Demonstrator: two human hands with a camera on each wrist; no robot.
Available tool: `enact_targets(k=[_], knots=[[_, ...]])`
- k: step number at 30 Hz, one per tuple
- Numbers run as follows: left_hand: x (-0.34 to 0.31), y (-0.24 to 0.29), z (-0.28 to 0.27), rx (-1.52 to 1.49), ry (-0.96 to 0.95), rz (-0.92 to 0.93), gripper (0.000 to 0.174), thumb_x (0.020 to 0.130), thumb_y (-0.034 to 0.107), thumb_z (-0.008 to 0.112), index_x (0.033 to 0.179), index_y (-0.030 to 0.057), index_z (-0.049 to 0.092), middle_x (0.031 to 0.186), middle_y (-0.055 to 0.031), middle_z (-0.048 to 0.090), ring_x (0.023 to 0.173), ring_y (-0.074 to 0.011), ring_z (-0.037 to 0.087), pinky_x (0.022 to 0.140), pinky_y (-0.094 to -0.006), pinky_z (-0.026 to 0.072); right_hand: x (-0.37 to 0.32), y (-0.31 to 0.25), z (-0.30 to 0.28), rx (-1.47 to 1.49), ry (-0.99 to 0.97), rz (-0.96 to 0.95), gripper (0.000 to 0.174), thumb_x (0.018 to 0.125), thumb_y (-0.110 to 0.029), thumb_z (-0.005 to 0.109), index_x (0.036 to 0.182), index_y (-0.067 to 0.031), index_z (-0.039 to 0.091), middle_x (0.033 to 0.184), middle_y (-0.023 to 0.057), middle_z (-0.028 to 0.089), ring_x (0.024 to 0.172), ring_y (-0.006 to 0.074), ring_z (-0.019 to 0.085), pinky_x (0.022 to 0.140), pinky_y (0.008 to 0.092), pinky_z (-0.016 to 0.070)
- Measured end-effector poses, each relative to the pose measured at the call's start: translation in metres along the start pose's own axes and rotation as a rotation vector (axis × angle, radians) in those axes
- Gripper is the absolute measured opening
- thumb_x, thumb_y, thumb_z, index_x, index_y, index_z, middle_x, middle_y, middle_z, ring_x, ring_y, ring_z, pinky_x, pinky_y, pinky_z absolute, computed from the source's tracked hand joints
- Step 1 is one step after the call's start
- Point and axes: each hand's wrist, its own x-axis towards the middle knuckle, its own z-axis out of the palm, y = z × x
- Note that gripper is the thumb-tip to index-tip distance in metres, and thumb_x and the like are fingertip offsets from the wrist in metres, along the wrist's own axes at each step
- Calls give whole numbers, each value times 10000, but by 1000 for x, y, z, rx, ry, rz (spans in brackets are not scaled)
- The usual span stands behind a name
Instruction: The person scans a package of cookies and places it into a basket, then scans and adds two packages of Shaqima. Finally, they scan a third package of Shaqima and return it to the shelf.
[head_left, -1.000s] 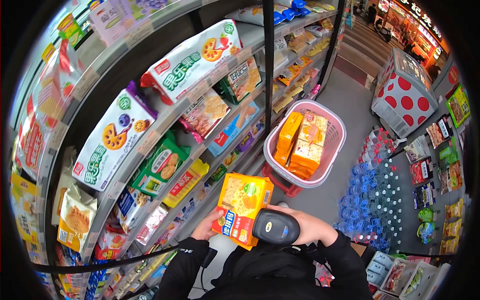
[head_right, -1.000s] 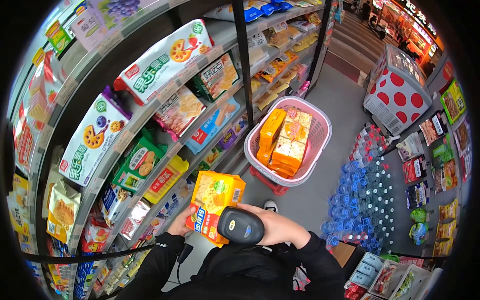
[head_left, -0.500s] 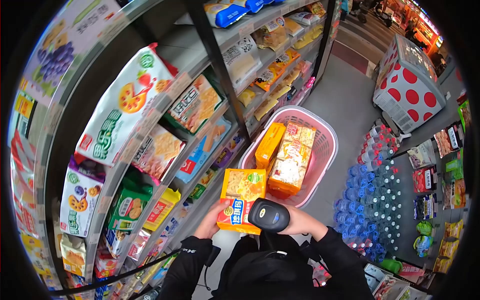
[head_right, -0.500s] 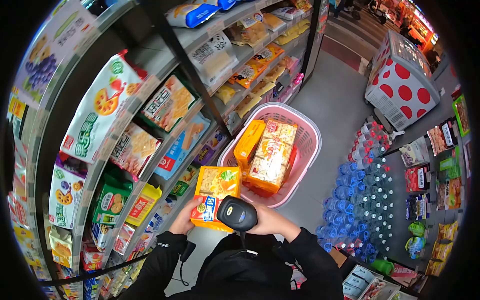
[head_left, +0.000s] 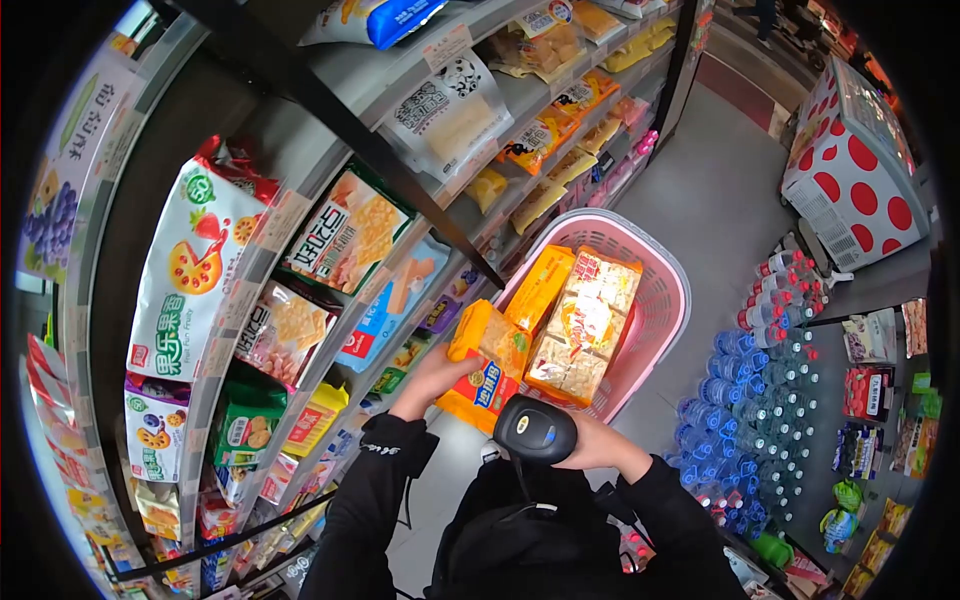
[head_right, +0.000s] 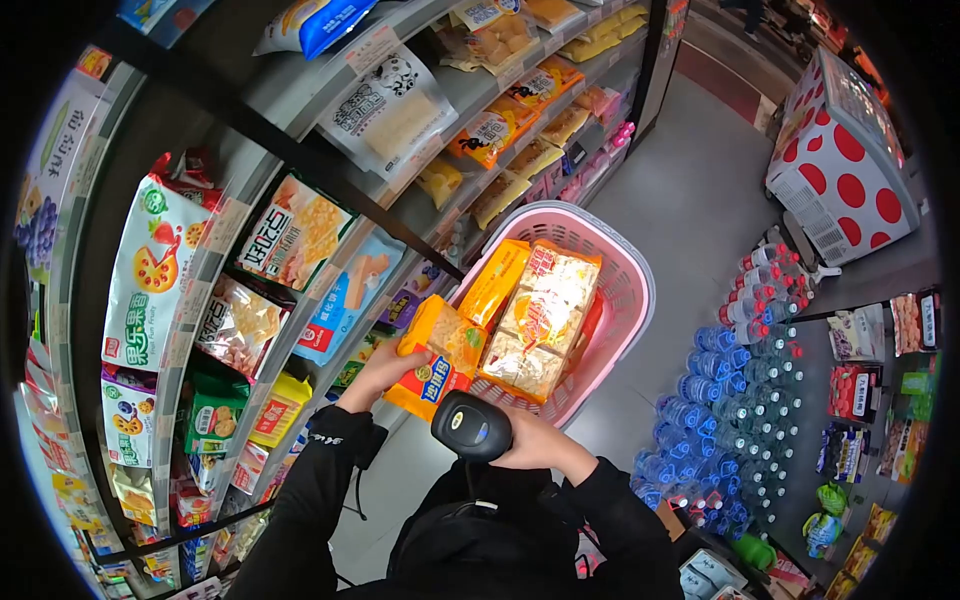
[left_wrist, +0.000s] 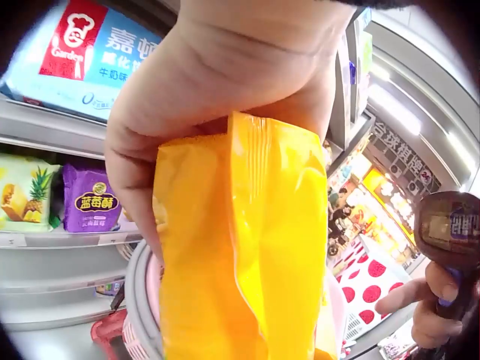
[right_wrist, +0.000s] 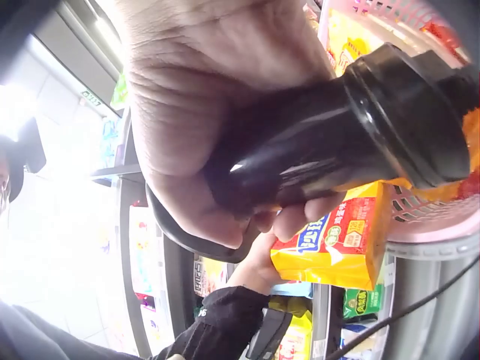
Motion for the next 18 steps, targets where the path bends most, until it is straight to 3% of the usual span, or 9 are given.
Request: enact_targets(k=[6,11,18], knots=[[13,11,18,-42,45,126,496,664,253,683,993,-67,494,856,-125,603,722,-167,602,654,-269,474,-12,12,-13,86,4,89,602,607,-126,681,1139,-10,424,1052,134,540,976,209,518,863,315,387],[26,10,32,252,169,283,555,629,294,689,1045,-18,493,881,-145,603,776,-214,603,698,-295,459,-17,8,-18,130,15,87,604,609,-118,677,1144,-10,419,1060,127,539,984,207,513,870,315,382],[25,14,36,417,300,289,602,609,379,665,1073,34,498,886,-162,599,807,-281,591,713,-332,450,-20,6,-21,161,16,140,649,586,-117,701,1158,-10,413,1085,110,525,997,173,492,878,308,372]])
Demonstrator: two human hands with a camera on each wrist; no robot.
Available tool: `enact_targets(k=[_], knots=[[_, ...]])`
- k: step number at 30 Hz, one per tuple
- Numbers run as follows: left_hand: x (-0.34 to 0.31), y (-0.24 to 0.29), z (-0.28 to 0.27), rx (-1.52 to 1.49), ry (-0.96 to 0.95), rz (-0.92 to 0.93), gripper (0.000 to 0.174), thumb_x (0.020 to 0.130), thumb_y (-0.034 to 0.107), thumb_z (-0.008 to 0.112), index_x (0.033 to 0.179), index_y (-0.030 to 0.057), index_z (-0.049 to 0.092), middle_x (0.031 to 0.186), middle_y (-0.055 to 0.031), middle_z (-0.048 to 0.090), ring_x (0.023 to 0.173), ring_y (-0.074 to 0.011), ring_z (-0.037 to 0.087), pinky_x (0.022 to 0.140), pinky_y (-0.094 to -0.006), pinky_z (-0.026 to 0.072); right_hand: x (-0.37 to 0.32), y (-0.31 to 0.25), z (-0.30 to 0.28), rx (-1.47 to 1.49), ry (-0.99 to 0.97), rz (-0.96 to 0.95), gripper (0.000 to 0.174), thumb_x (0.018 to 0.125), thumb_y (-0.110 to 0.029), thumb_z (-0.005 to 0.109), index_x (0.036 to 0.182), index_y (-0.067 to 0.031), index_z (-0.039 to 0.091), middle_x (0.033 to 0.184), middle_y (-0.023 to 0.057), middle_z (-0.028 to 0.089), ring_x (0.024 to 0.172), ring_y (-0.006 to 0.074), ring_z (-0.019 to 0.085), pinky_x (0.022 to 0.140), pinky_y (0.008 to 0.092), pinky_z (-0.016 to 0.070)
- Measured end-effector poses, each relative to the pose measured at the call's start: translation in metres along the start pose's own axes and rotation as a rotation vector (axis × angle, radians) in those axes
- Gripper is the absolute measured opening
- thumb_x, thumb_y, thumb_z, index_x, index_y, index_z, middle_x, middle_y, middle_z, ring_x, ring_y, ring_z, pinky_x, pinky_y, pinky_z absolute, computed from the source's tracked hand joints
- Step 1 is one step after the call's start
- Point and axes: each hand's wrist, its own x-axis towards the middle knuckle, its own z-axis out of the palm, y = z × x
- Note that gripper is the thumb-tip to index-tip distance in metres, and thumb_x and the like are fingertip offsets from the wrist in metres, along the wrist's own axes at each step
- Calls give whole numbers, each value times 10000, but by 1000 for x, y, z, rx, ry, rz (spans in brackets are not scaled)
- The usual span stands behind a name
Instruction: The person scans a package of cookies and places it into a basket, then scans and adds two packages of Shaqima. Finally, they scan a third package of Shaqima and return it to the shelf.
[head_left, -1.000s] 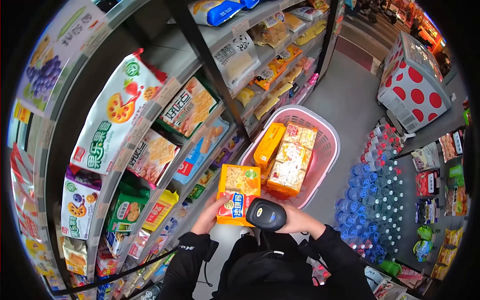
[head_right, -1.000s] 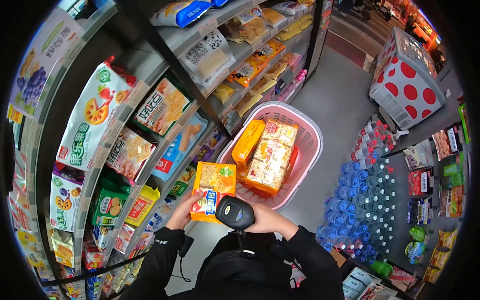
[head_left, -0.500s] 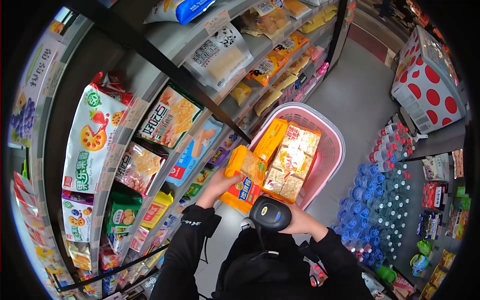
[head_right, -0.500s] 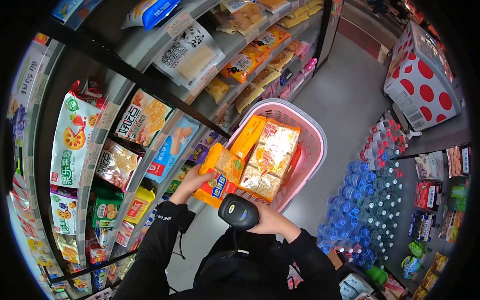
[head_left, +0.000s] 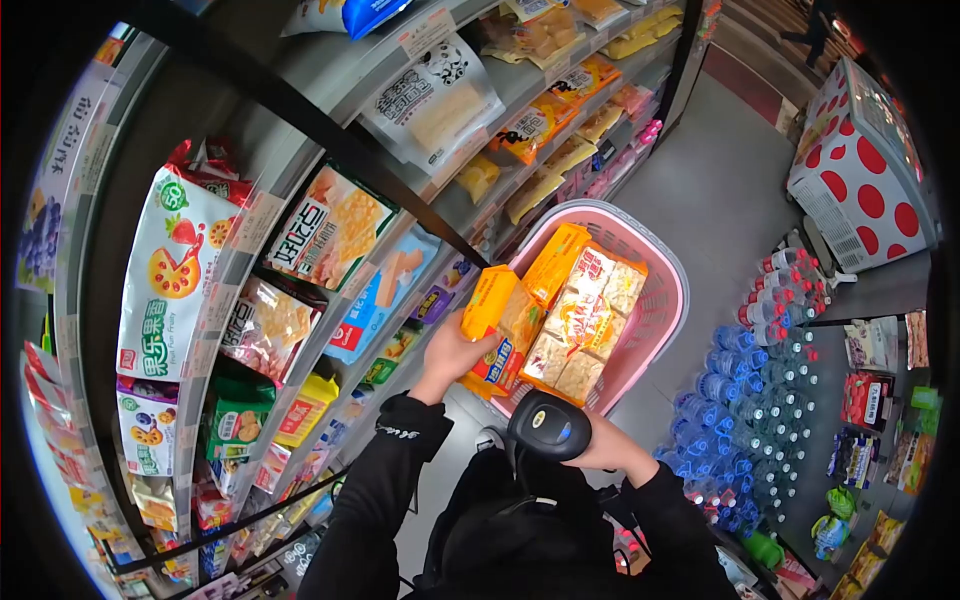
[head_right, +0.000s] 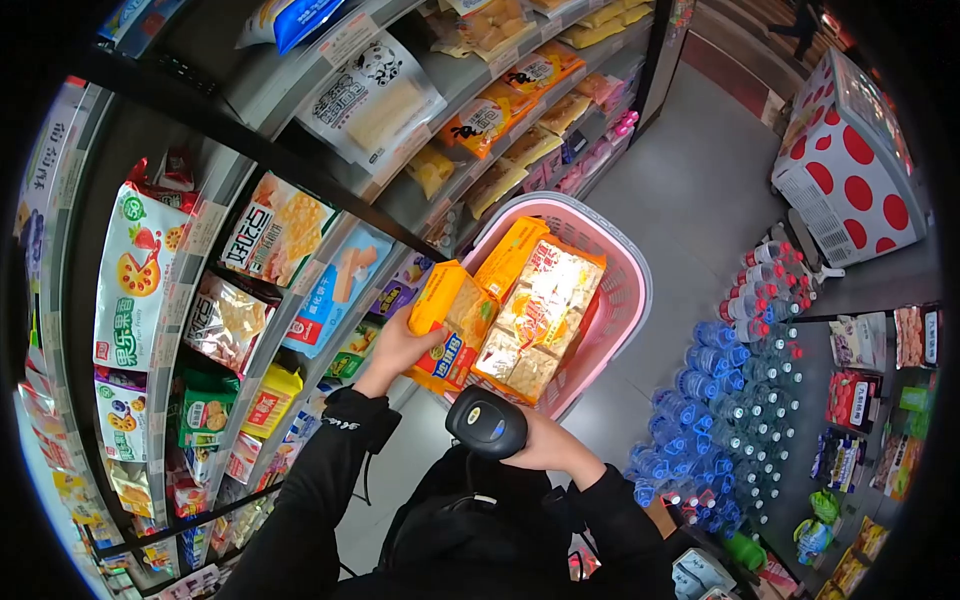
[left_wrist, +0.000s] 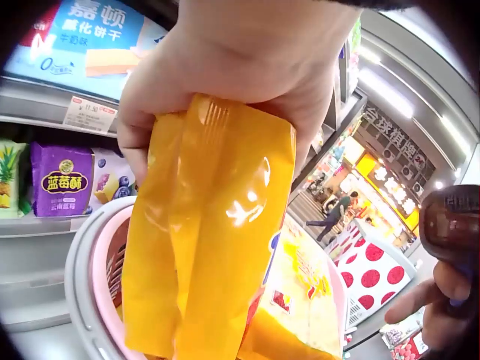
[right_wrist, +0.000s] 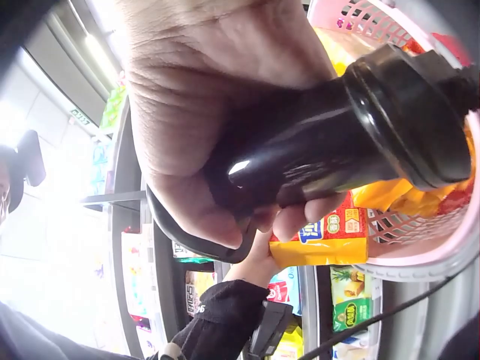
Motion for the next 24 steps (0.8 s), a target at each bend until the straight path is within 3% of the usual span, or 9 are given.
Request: enact_targets(k=[3,5,14,18,24], knots=[[0,11,-10,55,-36,-5,581,609,375,658,1073,60,505,855,-156,606,798,-284,591,693,-339,455,-2,3,2,0,24,-30,604,607,-93,670,1151,-10,420,1064,114,535,986,182,504,875,303,373],[-1,21,-11,185,52,66,562,609,375,653,1065,81,508,833,-143,611,788,-288,589,669,-349,460,-3,6,1,0,13,-3,605,607,-94,669,1152,-11,420,1068,113,533,989,179,502,876,303,372],[-9,27,2,122,161,13,643,596,362,686,1103,29,471,906,-150,599,821,-264,590,701,-326,459,-2,12,7,-6,-18,16,592,603,-103,664,1139,-11,430,1039,100,545,967,167,508,861,300,379],[-6,22,10,82,163,7,623,604,381,651,1101,68,446,860,-153,603,785,-302,587,665,-365,460,0,6,12,-3,-47,23,555,603,-102,662,1106,-8,447,1004,93,556,923,158,516,833,296,395],[-13,17,8,128,-45,-67,695,621,389,660,1130,-2,392,933,-191,580,857,-296,579,719,-331,450,0,6,21,-44,-68,29,506,599,-102,661,1055,-1,466,926,92,582,856,147,536,785,288,417]])
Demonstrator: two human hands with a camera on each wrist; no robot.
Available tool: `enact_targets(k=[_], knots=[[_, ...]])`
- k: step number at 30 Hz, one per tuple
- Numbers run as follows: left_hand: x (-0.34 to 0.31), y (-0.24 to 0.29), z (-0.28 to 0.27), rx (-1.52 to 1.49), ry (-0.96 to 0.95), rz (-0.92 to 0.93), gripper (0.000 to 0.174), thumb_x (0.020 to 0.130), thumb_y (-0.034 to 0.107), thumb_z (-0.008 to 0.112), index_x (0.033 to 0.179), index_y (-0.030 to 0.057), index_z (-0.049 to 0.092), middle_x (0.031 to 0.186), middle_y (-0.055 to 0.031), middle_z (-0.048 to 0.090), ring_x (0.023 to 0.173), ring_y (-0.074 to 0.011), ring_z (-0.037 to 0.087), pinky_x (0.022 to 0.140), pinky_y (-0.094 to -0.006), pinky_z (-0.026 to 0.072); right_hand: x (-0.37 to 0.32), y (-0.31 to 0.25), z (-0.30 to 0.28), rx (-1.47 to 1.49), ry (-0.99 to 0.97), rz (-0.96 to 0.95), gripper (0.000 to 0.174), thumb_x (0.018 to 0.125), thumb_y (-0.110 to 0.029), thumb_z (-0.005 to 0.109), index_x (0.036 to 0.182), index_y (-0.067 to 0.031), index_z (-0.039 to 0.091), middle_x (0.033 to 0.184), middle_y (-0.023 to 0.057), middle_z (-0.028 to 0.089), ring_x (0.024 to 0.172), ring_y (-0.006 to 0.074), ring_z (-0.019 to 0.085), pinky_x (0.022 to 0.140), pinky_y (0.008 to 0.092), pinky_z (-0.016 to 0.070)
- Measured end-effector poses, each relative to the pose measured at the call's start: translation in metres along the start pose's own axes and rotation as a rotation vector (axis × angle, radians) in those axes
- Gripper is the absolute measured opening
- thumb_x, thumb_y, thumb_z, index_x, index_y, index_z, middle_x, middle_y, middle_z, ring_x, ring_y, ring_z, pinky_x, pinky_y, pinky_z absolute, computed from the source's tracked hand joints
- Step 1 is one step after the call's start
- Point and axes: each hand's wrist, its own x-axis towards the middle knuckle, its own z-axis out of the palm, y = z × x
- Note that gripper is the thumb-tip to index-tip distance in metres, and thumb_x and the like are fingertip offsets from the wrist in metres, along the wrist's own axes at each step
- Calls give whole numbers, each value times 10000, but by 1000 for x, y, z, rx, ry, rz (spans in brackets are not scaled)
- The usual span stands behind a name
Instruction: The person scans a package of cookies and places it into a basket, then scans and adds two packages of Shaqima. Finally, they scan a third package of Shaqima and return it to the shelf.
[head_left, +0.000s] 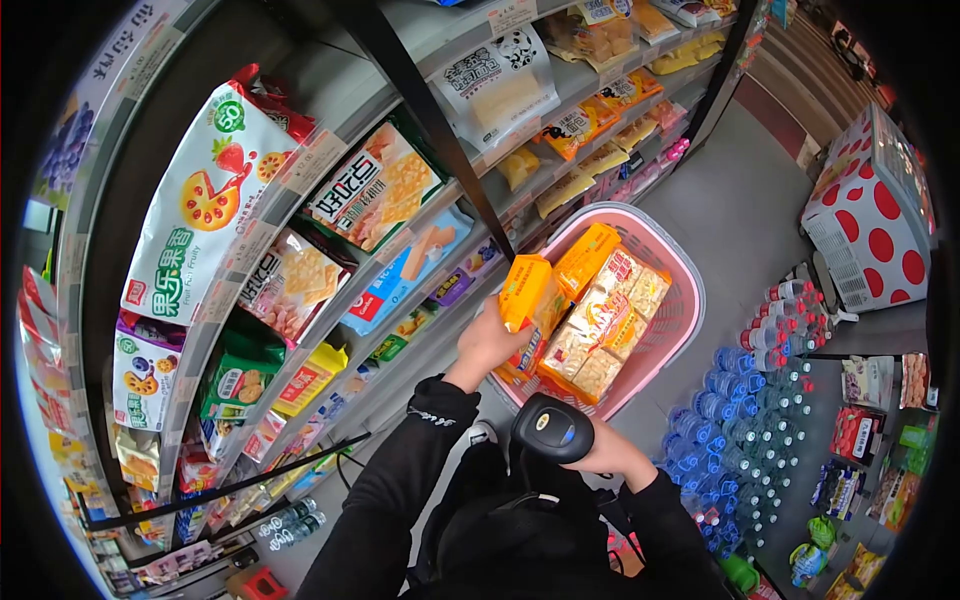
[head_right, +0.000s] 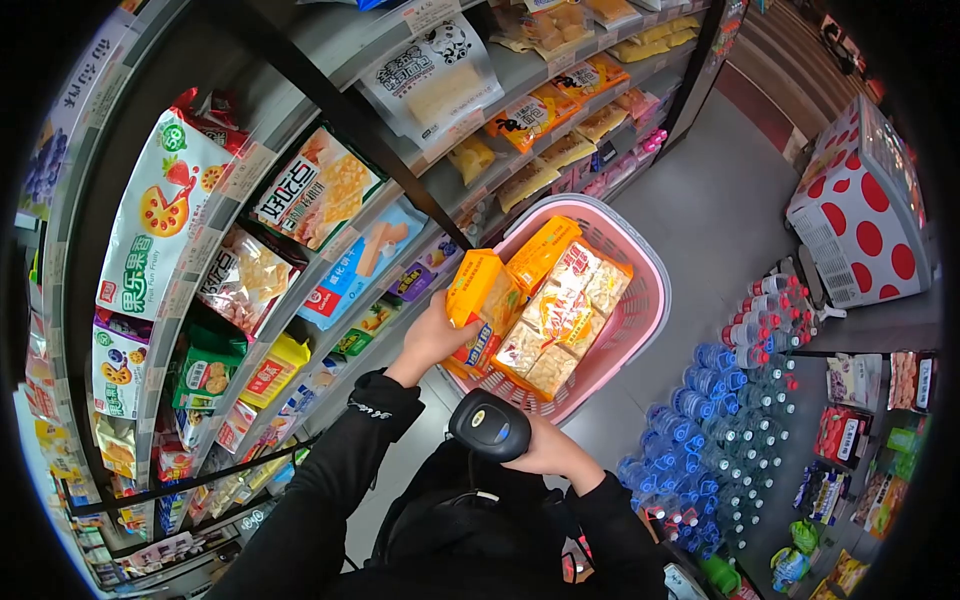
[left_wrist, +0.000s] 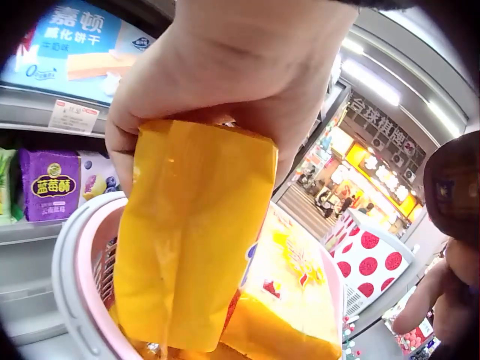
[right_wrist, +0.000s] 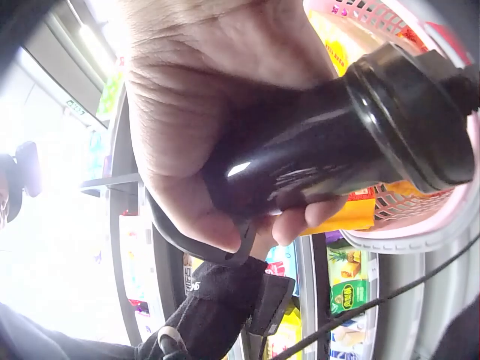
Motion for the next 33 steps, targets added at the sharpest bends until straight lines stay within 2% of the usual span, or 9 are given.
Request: enact_targets(k=[9,11,12,15,17,20,27,29,33], knots=[[2,-20,10,-156,-106,-64,724,668,414,600,1176,-13,312,988,-253,533,932,-370,527,777,-375,428,-3,-8,6,32,-3,-6,450,607,-94,657,1013,3,491,911,96,587,831,142,536,773,285,419],[-5,-25,20,182,-69,-86,777,692,418,582,1246,-18,256,1110,-243,451,1011,-373,480,824,-375,408,-4,-9,8,24,10,-22,451,607,-94,658,1014,4,491,912,94,587,829,142,535,772,285,419],[-9,-26,23,180,-67,-83,777,692,418,582,1246,-18,256,1110,-243,451,1011,-373,480,824,-375,408,-5,-9,9,20,23,-38,452,607,-95,659,1014,6,492,913,93,587,827,141,534,772,285,420],[-20,-33,26,8,10,1,791,704,406,573,1283,0,217,1176,-258,366,1058,-398,427,868,-372,382,-7,-9,10,30,47,-49,457,607,-95,660,1019,8,493,916,92,586,832,142,532,778,287,417],[-22,-41,28,132,32,200,756,698,391,573,1273,7,269,1190,-275,353,1050,-390,434,885,-378,369,-8,-6,10,12,52,-30,461,606,-96,662,1021,9,492,917,94,586,836,142,531,783,287,415],[-20,-48,20,58,3,304,702,690,360,584,1245,12,329,1198,-270,349,1074,-395,408,907,-369,349,-11,-9,14,-8,52,-19,479,603,-97,665,1035,12,488,928,99,583,854,145,530,796,288,409],[-49,-56,-17,-54,152,414,525,719,267,573,1139,-17,437,1154,-259,401,1066,-369,426,896,-352,359,-16,-22,39,-113,167,-24,552,587,-85,670,1092,9,465,995,113,562,919,167,526,826,293,399],[-70,-65,-30,-73,-60,440,416,751,227,556,1093,2,479,1083,-191,489,921,-274,526,779,-331,430,-18,-18,46,-146,199,-36,552,581,-81,669,1087,10,468,991,115,564,918,170,530,824,294,401],[-120,-95,-48,-129,-276,520,347,765,204,546,1053,16,506,887,-131,573,807,-219,554,711,-306,447,-27,-37,65,-235,243,21,501,563,-79,669,1027,5,503,938,115,585,875,168,553,785,297,420]])
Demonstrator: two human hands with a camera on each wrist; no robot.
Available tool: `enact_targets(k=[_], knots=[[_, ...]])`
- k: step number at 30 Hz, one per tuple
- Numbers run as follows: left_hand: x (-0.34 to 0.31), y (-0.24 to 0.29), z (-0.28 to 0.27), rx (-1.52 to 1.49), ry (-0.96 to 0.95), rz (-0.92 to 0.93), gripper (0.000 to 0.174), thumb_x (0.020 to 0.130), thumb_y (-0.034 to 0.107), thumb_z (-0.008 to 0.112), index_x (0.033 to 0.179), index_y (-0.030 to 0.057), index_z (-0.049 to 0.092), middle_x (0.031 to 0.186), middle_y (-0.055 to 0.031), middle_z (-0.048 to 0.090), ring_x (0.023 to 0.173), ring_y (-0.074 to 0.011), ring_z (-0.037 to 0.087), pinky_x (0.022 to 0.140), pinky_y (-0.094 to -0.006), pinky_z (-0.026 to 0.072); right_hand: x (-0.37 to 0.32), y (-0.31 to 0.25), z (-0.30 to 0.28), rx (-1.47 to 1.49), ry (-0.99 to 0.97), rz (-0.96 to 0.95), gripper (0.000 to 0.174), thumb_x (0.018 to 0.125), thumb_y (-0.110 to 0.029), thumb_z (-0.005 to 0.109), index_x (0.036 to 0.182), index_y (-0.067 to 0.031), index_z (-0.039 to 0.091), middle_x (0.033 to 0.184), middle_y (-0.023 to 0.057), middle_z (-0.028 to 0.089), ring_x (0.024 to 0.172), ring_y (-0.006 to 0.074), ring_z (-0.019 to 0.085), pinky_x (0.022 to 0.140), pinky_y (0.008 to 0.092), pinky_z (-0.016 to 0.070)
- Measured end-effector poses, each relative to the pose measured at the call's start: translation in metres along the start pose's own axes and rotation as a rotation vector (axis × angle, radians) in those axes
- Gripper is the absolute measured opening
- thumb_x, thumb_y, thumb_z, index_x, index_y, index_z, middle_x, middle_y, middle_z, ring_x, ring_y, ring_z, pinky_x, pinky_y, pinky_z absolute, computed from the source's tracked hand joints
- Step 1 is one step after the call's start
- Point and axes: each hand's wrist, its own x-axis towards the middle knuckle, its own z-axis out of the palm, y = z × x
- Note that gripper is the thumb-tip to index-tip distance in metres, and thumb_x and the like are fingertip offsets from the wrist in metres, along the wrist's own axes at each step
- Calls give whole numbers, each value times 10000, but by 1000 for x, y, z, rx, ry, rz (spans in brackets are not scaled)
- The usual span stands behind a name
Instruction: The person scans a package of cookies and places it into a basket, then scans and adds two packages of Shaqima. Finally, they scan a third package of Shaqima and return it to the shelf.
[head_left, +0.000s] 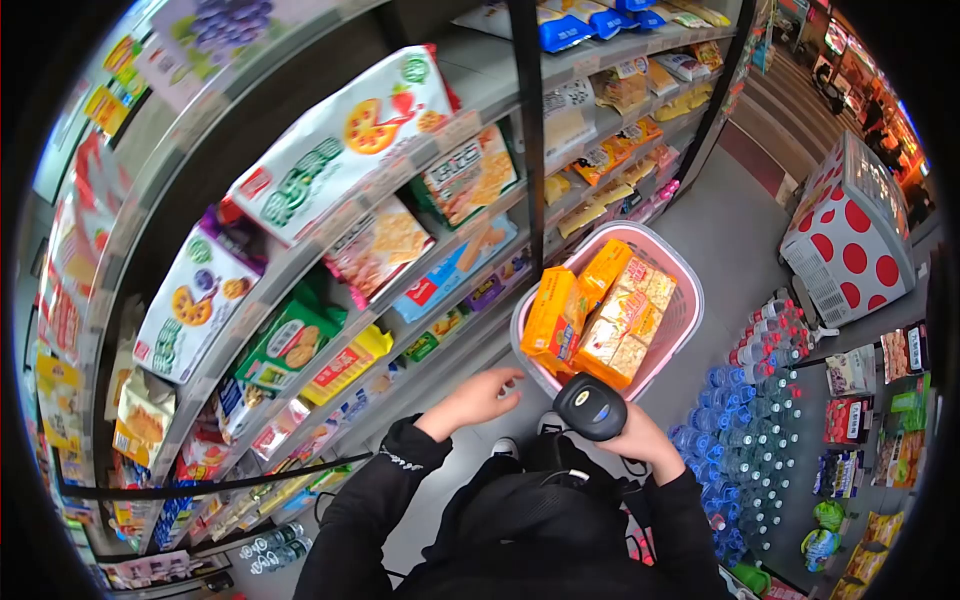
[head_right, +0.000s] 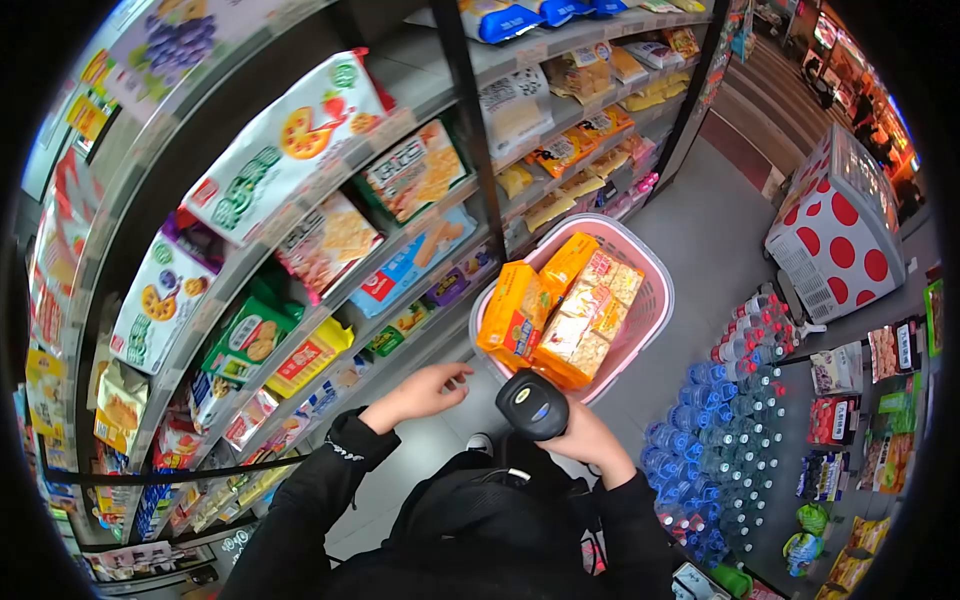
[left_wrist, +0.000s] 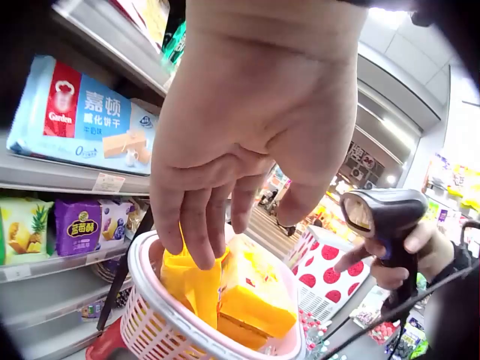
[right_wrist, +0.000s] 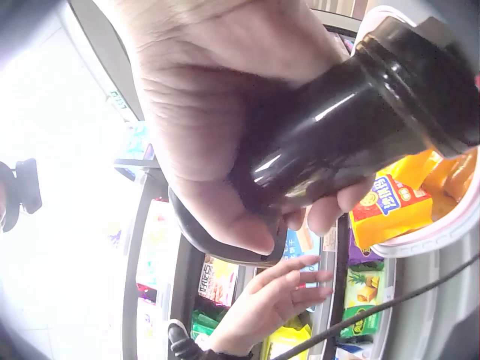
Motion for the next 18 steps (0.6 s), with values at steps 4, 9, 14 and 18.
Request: enact_targets(k=[4,9,14,18], knots=[[-60,-5,-1,-37,-25,-43,329,777,194,532,1050,12,507,858,-113,576,776,-204,558,699,-290,448,-11,-25,21,-50,16,-41,525,557,-85,668,1045,0,495,957,114,579,905,173,546,813,288,407],[-113,-33,5,-175,56,-45,306,772,206,531,1022,30,520,810,-95,585,730,-207,567,661,-295,447,-23,-47,54,-54,-5,-59,487,570,-58,648,1032,1,503,946,103,583,889,144,537,819,280,403],[-138,-40,-1,-199,89,-91,292,775,195,532,1012,25,524,796,-77,577,697,-164,554,651,-275,445,-37,-53,77,-124,21,-114,479,577,-73,646,1027,6,503,934,104,585,868,155,538,808,285,406],[-141,-35,-6,-186,35,-102,295,789,169,527,1032,1,525,826,-67,574,724,-118,538,676,-248,435,-52,-48,90,-120,81,-100,475,577,-107,655,1017,-1,507,917,112,585,864,171,545,794,292,411]])
